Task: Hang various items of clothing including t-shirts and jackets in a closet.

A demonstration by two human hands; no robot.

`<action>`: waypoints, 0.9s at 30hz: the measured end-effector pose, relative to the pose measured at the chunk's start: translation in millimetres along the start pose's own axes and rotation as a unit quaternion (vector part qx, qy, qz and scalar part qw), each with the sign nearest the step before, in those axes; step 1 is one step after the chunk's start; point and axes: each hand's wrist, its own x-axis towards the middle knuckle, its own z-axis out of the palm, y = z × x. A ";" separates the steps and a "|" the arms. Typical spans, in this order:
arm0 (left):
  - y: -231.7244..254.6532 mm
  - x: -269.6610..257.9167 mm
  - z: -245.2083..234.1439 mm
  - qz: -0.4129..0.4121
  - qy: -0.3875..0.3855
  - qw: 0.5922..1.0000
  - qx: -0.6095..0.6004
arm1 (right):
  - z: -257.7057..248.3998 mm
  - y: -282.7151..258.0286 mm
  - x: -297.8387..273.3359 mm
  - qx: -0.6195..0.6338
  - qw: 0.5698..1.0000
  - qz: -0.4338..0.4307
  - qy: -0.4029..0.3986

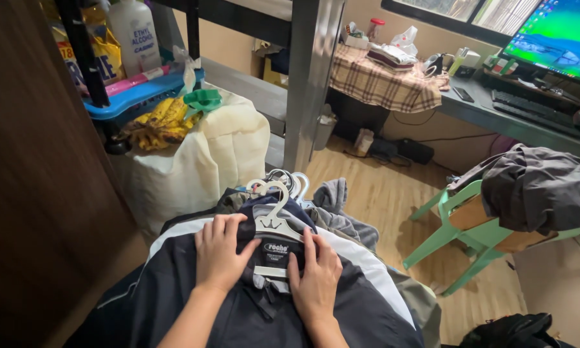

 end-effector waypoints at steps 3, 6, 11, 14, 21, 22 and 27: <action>-4.3 2.5 0.6 0.008 0.032 0.999 -0.028 | 1.7 2.4 -3.3 -0.030 0.999 0.022 -0.008; -14.6 0.7 11.3 -0.022 0.067 0.996 -0.063 | -0.1 2.7 -7.1 -0.043 0.999 0.009 -0.004; -13.4 6.6 -10.1 0.024 0.038 0.996 -0.074 | -14.8 -2.9 -2.9 0.053 0.998 0.005 0.036; -9.5 15.0 -32.8 0.082 -0.016 0.993 -0.078 | -17.3 11.3 2.7 0.155 0.986 0.004 0.063; 21.9 28.6 -86.3 0.241 -0.074 0.961 -0.115 | -48.7 6.3 48.5 0.370 0.913 0.151 0.079; 27.4 29.0 -91.0 0.242 -0.072 0.961 -0.115 | -54.8 -0.1 48.2 0.370 0.913 0.149 0.080; 45.6 32.0 -109.1 0.155 -0.077 0.984 -0.045 | -98.7 -44.5 48.8 0.274 0.951 0.034 -0.136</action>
